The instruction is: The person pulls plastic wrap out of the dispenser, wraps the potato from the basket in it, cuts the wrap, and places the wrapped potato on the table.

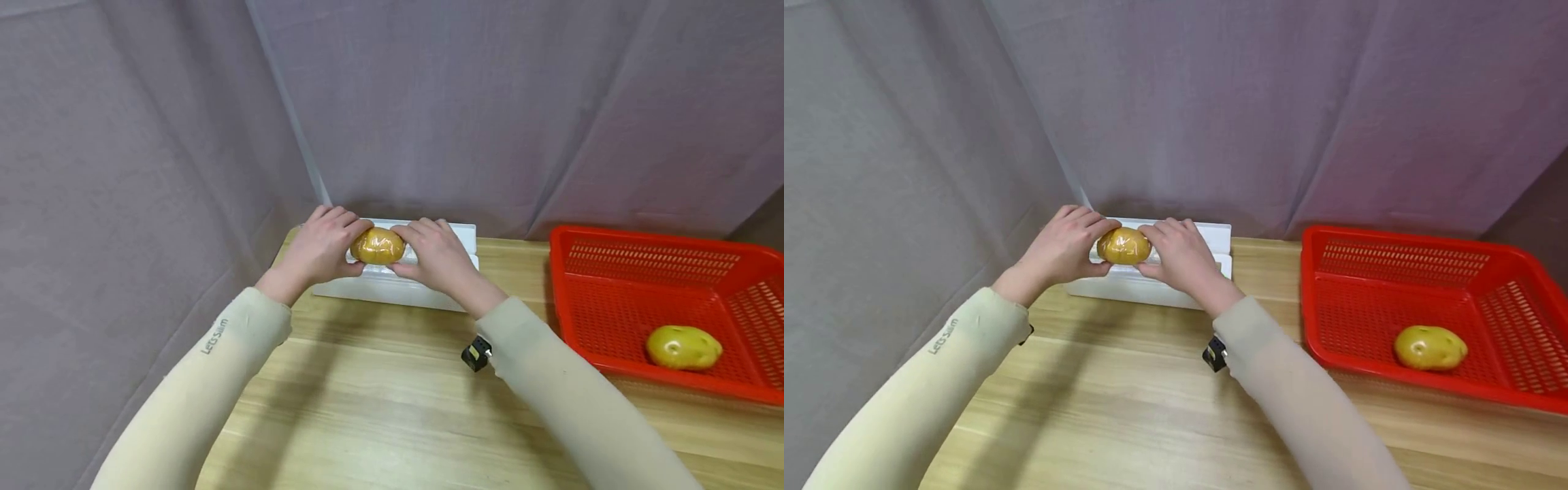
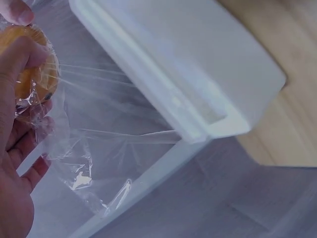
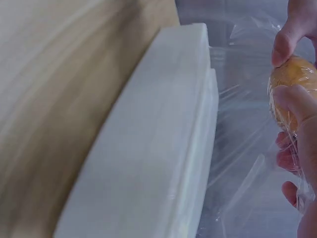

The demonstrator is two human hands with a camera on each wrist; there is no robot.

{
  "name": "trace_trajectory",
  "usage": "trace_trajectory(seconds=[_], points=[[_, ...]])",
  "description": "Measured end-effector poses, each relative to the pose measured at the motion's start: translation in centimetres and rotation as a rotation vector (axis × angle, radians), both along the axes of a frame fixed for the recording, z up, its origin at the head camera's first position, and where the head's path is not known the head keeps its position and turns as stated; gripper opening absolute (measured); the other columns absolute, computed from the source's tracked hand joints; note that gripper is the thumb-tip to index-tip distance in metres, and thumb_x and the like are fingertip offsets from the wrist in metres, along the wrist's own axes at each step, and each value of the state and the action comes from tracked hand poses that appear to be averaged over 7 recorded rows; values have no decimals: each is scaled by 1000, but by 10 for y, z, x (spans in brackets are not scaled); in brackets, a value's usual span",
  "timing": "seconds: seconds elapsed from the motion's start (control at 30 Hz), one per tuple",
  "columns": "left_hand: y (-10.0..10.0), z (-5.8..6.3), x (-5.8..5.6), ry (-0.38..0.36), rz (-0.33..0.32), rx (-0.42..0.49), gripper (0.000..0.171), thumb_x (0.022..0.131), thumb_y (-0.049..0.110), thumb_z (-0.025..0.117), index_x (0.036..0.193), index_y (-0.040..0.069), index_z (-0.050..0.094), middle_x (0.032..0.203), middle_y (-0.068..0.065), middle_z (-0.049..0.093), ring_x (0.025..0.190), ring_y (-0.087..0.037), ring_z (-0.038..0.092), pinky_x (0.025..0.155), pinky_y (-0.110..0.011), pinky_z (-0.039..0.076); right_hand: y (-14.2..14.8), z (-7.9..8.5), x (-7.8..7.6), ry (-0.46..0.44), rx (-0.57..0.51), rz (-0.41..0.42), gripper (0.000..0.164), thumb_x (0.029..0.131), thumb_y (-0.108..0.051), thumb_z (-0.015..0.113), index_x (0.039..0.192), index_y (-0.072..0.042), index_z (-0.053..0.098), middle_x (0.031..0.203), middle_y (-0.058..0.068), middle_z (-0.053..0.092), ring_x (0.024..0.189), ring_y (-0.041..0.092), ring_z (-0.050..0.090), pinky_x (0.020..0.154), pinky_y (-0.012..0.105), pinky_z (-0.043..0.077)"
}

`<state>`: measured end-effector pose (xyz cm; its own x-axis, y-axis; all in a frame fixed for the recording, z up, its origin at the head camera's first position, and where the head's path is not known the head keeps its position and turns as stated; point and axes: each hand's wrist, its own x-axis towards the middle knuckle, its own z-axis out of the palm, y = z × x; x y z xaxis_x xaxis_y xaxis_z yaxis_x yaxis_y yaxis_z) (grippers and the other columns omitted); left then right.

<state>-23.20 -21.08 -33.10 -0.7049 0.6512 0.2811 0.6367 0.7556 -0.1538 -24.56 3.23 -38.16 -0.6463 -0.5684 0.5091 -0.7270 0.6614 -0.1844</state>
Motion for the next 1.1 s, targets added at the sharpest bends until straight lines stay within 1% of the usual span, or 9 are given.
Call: trace_trajectory(seconds=[0.1, 0.33, 0.5, 0.67, 0.8, 0.9, 1.0, 1.1], points=[[3, 9, -8, -16, 18, -17, 66, 77, 33, 93, 132, 6, 69, 118, -10, 73, 114, -33, 65, 105, -50, 47, 2, 8, -8, 0, 14, -10, 61, 84, -36, 92, 131, -6, 71, 110, 8, 76, 102, 28, 67, 87, 46, 50], [2, 27, -15, -22, 44, -17, 65, 80, 31, 92, 134, 6, 68, 120, -11, 73, 116, -34, 65, 104, -50, 48, -2, 26, -19, 2, 18, -24, 61, 84, -36, 92, 133, -7, 71, 113, 7, 76, 103, 27, 67, 85, 44, 49], [-1, 37, -16, -6, 48, -2, 66, 80, 30, 93, 136, 7, 68, 122, -11, 73, 117, -34, 64, 102, -50, 49, -4, 37, -21, 21, 7, -10, 59, 86, -35, 92, 133, -7, 70, 113, 8, 76, 102, 27, 66, 83, 44, 48], [-3, 44, -14, 16, 42, 15, 67, 78, 30, 94, 136, 7, 67, 123, -11, 73, 116, -34, 64, 103, -50, 48, -3, 46, -19, 44, -7, 8, 61, 85, -34, 92, 135, -6, 69, 114, 9, 76, 102, 28, 66, 83, 44, 48], [-4, 47, -10, 30, 27, 36, 67, 78, 28, 94, 136, 7, 67, 121, -11, 73, 115, -34, 64, 104, -51, 48, -2, 52, -16, 58, 3, 3, 62, 85, -34, 92, 135, -6, 69, 114, 9, 76, 102, 28, 66, 85, 45, 48], [-4, 47, -3, 47, 9, 53, 65, 78, 28, 94, 134, 7, 68, 119, -10, 73, 113, -34, 65, 103, -51, 48, -1, 55, -10, 62, 29, 5, 61, 86, -36, 91, 135, -7, 69, 115, 9, 76, 103, 28, 67, 86, 45, 49], [-6, 43, 8, 64, -13, 68, 66, 75, 30, 95, 131, 6, 69, 116, -10, 73, 108, -33, 66, 101, -52, 50, 0, 55, 2, 65, 59, 26, 60, 86, -37, 90, 134, -7, 69, 115, 8, 75, 103, 28, 67, 86, 45, 50], [-10, 35, 24, 65, -34, 63, 67, 73, 32, 95, 129, 6, 69, 113, -10, 74, 105, -32, 67, 98, -52, 51, 0, 50, 17, 74, 81, 57, 60, 86, -39, 90, 132, -7, 70, 114, 8, 75, 103, 27, 68, 85, 45, 52]])
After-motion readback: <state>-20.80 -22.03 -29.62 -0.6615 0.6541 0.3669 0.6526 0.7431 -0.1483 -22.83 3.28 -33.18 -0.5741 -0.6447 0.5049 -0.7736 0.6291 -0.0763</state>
